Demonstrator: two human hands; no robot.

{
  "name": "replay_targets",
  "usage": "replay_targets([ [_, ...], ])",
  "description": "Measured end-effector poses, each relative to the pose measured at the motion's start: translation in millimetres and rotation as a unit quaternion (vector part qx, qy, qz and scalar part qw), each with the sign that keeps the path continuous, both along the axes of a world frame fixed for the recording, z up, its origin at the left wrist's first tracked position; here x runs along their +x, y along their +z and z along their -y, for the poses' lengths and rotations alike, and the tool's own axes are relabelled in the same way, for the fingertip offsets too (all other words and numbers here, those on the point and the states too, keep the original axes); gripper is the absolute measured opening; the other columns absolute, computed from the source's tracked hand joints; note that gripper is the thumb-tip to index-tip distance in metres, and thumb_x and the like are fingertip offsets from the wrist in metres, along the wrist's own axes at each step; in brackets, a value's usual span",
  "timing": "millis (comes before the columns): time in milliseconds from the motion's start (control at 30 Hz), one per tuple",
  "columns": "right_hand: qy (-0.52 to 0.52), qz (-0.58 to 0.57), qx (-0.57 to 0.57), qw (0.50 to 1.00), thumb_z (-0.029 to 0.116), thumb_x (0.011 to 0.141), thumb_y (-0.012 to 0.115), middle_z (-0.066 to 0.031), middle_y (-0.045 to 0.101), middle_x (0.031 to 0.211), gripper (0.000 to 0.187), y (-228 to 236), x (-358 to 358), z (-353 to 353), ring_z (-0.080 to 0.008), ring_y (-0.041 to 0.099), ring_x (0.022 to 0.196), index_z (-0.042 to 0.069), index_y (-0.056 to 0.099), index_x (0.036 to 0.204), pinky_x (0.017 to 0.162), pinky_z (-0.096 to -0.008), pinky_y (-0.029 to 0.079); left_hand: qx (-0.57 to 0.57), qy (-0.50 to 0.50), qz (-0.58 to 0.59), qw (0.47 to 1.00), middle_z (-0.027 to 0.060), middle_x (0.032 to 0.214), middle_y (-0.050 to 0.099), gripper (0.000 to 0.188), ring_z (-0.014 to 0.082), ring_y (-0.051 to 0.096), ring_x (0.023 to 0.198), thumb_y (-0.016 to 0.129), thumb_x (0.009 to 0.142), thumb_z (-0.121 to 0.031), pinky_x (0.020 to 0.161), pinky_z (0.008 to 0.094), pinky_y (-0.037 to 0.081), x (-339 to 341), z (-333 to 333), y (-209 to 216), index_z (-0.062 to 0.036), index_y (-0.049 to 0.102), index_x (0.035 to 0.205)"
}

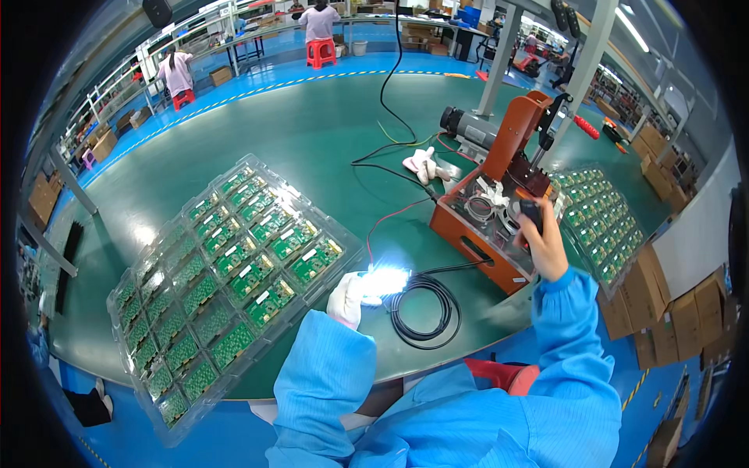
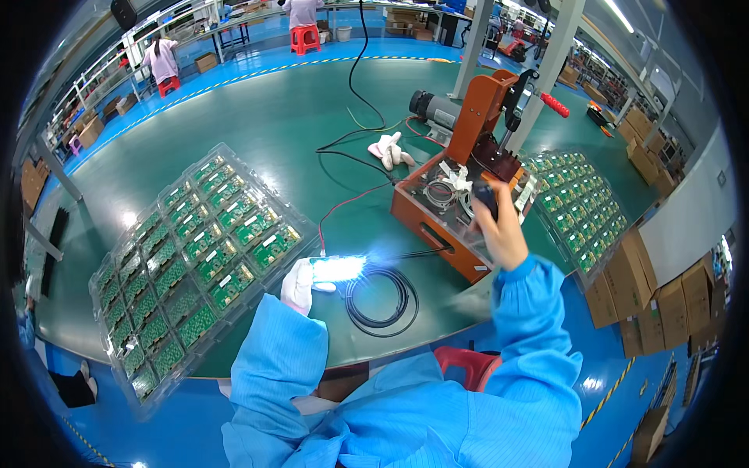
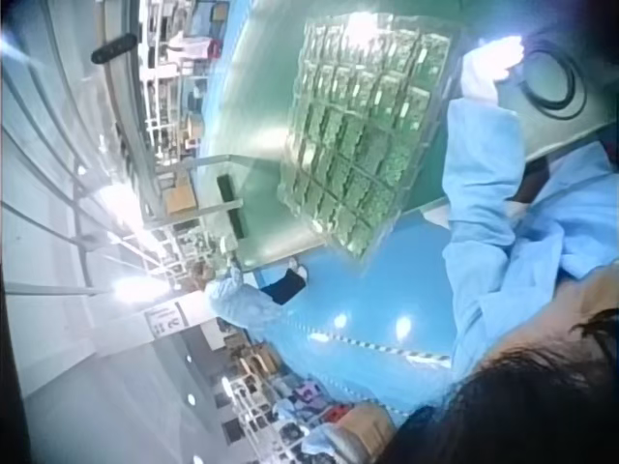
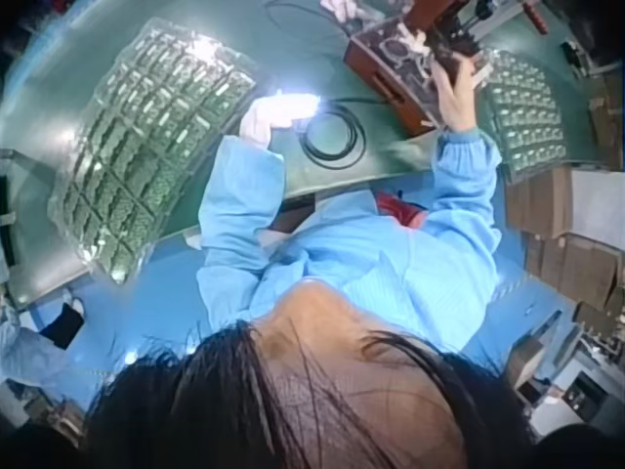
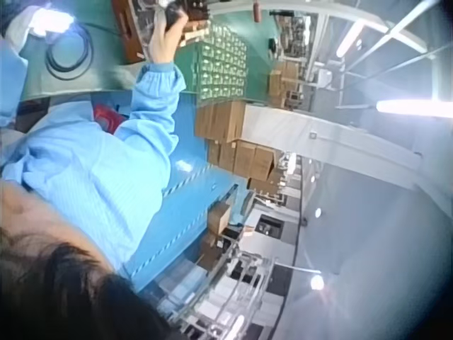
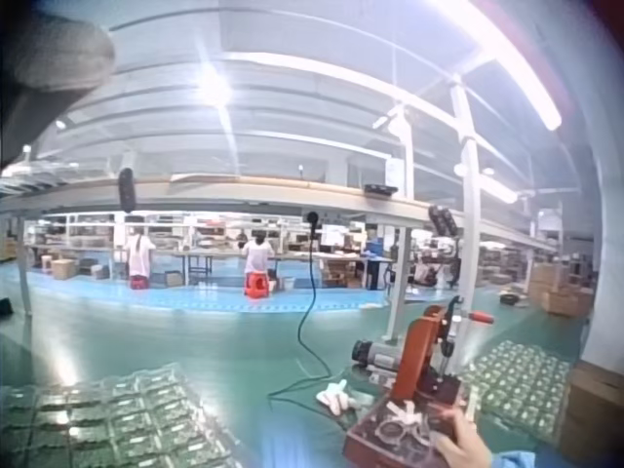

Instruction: The person tests LED circuit boards by taking each board from a plastic tray, connecting it to a power cable probe to light it up, and placing it back into the tray.

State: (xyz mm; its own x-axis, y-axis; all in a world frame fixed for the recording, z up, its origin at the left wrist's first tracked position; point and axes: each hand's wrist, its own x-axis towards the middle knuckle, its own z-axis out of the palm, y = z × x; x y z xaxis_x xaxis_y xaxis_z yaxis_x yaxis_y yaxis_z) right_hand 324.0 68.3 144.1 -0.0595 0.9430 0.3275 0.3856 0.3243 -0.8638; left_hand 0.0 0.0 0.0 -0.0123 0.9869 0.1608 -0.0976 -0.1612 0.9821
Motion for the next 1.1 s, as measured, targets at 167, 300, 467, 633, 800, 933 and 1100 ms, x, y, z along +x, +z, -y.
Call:
replay_targets([
  [167, 0.095, -0.155, -0.084, 0.98, 0.012, 0.086, 0.052, -0.0068, 0.056, 0.069, 0.018, -55, -37, 36, -0.0108, 0.052, 0.054, -0.001, 0.051, 0.098, 0.049, -0.0219, 0.041, 0.008, 0.005, 0.028, 1.0, 0.0138, 0.09, 0.062, 0.046, 0.0185, 0.063, 0.071, 0.033, 0.094, -0.036, 0.066, 0.0271, 0.05, 9, -4, 5, 0.0044, 0.05, 0.105],
  [300, 0.097, -0.21, -0.083, 0.969, 0.014, 0.086, 0.052, -0.0066, 0.054, 0.066, 0.019, -91, -58, 13, -0.0099, 0.049, 0.051, -0.002, 0.051, 0.097, 0.046, -0.0223, 0.039, 0.007, 0.001, 0.038, 0.999, 0.0141, 0.092, 0.062, 0.046, 0.0186, 0.063, 0.072, 0.033, 0.095, -0.036, 0.065, 0.0265, 0.051, 7, 0, 5, 0.0051, 0.049, 0.107],
  [467, 0.084, -0.228, -0.066, 0.968, 0.013, 0.086, 0.052, -0.0068, 0.054, 0.066, 0.019, -109, -58, -3, -0.0101, 0.048, 0.05, -0.002, 0.051, 0.097, 0.046, -0.0227, 0.038, 0.019, 0.007, 0.046, 0.999, 0.0154, 0.095, 0.061, 0.048, 0.0188, 0.063, 0.075, 0.032, 0.095, -0.037, 0.065, 0.0257, 0.052, 7, -2, 4, 0.007, 0.047, 0.108],
  [633, 0.085, -0.213, -0.058, 0.972, 0.012, 0.086, 0.051, -0.0066, 0.054, 0.065, 0.019, -109, -57, -1, -0.0102, 0.048, 0.05, -0.003, 0.05, 0.097, 0.046, -0.0229, 0.038, 0.008, 0.0, 0.039, 0.999, 0.0157, 0.095, 0.061, 0.047, 0.0187, 0.063, 0.075, 0.032, 0.095, -0.036, 0.065, 0.026, 0.052, 7, -2, 7, 0.007, 0.047, 0.108],
  [800, 0.083, -0.209, -0.058, 0.973, 0.012, 0.086, 0.051, -0.0066, 0.054, 0.065, 0.019, -111, -58, -2, -0.0102, 0.047, 0.05, -0.003, 0.05, 0.097, 0.046, -0.0231, 0.038, 0.001, 0.016, 0.049, 0.999, 0.0158, 0.096, 0.061, 0.046, 0.0185, 0.062, 0.075, 0.033, 0.095, -0.035, 0.065, 0.0263, 0.052, 10, 2, 12, 0.0069, 0.048, 0.107],
  [933, 0.086, -0.21, -0.061, 0.972, 0.013, 0.086, 0.051, -0.0066, 0.053, 0.065, 0.019, -109, -58, -2, -0.0104, 0.048, 0.05, -0.003, 0.05, 0.097, 0.046, -0.0232, 0.038, 0.009, 0.012, 0.048, 0.999, 0.0166, 0.097, 0.061, 0.046, 0.0186, 0.062, 0.076, 0.034, 0.095, -0.036, 0.065, 0.0267, 0.052, 10, 2, 14, 0.0069, 0.048, 0.106],
  [1100, 0.084, -0.23, -0.067, 0.967, 0.014, 0.087, 0.051, -0.008, 0.054, 0.067, 0.02, -109, -54, -4, -0.0118, 0.049, 0.051, -0.003, 0.049, 0.098, 0.047, -0.0236, 0.04, 0.008, -0.011, 0.047, 0.999, 0.0146, 0.1, 0.06, 0.046, 0.0197, 0.062, 0.087, 0.034, 0.094, -0.036, 0.067, 0.0284, 0.052, 8, -2, 11, 0.0051, 0.048, 0.109],
])
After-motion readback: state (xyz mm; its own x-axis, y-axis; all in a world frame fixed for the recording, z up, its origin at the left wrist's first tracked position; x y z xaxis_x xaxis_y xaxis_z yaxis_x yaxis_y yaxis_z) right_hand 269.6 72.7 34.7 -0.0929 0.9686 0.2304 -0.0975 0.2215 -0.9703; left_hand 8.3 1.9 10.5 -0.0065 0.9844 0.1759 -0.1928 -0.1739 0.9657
